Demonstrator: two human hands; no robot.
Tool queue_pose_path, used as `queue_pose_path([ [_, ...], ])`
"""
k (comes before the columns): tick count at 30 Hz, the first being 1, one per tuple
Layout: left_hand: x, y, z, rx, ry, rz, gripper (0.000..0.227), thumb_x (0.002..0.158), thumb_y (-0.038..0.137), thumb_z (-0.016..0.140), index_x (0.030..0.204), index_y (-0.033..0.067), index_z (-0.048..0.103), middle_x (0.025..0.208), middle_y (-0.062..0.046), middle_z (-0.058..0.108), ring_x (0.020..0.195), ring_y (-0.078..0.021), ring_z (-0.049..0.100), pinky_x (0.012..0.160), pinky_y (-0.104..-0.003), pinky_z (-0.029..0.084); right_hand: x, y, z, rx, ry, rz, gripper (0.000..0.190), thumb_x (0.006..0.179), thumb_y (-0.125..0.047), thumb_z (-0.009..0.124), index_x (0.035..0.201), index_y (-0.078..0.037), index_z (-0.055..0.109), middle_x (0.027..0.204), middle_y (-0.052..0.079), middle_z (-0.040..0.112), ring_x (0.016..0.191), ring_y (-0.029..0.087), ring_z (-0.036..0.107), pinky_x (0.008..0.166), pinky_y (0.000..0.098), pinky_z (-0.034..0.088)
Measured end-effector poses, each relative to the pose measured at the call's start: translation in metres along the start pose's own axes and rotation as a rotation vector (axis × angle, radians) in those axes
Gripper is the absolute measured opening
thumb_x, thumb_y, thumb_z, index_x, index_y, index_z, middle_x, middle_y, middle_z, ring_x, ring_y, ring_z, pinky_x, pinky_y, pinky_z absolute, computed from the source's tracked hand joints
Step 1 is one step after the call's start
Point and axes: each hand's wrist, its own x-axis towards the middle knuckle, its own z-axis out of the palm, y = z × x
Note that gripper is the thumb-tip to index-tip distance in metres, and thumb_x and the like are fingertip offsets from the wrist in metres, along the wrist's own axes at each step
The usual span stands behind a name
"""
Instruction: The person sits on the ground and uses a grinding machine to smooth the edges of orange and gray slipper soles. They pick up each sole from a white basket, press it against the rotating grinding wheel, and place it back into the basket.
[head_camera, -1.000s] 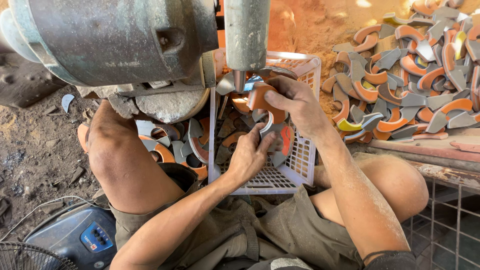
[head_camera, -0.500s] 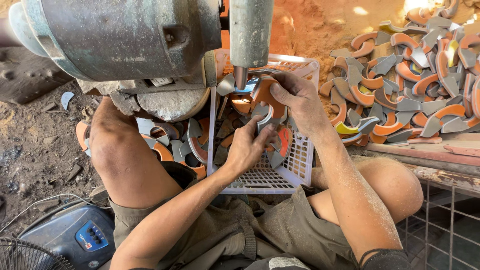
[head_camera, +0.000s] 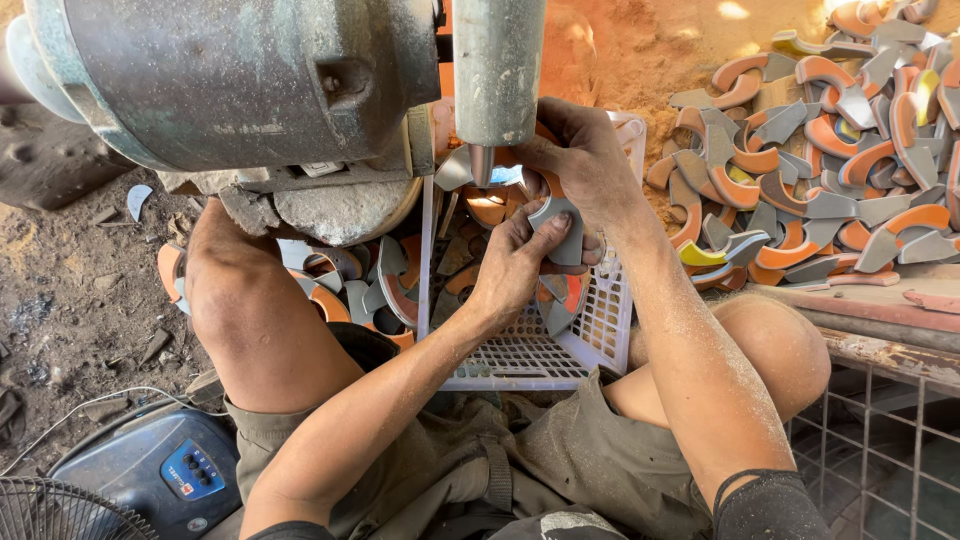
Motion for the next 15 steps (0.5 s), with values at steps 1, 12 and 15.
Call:
queue_pose_path([
  [1, 0.0, -0.001, 0.0, -0.004, -0.002, -0.002, 0.045, 0.105, 0.024, 0.053, 0.138, -0.0057, 0.045, 0.106, -0.02, 0.074, 0.096, -0.0272, 0.077, 0.082, -0.04, 0.068, 0.0, 0.001, 0.0, -0.01, -0.002, 0.0, 0.028, 0.1, -0.019, 0.073, 0.113, 0.006, 0.071, 0.077, 0.005, 0.065, 0.062, 0.008, 0.057, 0.055, 0.0226, 0.046],
  [12, -0.016, -0.028, -0.017, 0.614, 0.245, 0.199, 0.062, 0.092, 0.023, 0.076, 0.13, -0.0081, 0.039, 0.105, -0.026, 0.067, 0.09, -0.0311, 0.074, 0.078, -0.04, 0.063, -0.039, 0.003, 0.004, 0.222, 0.256, 0.086, 0.029, 0.1, -0.025, 0.066, 0.109, 0.002, 0.065, 0.094, 0.011, 0.072, 0.08, 0.018, 0.072, 0.073, 0.029, 0.06],
  [15, -0.003, -0.043, -0.017, 1.039, 0.293, 0.524, 0.069, 0.091, 0.016, 0.077, 0.136, -0.0105, 0.034, 0.116, -0.03, 0.057, 0.094, -0.0387, 0.066, 0.076, -0.046, 0.057, -0.053, 0.003, 0.008, 0.194, 0.21, 0.062, 0.036, 0.099, -0.023, 0.071, 0.121, 0.004, 0.062, 0.111, 0.013, 0.07, 0.101, 0.019, 0.069, 0.092, 0.0304, 0.057],
])
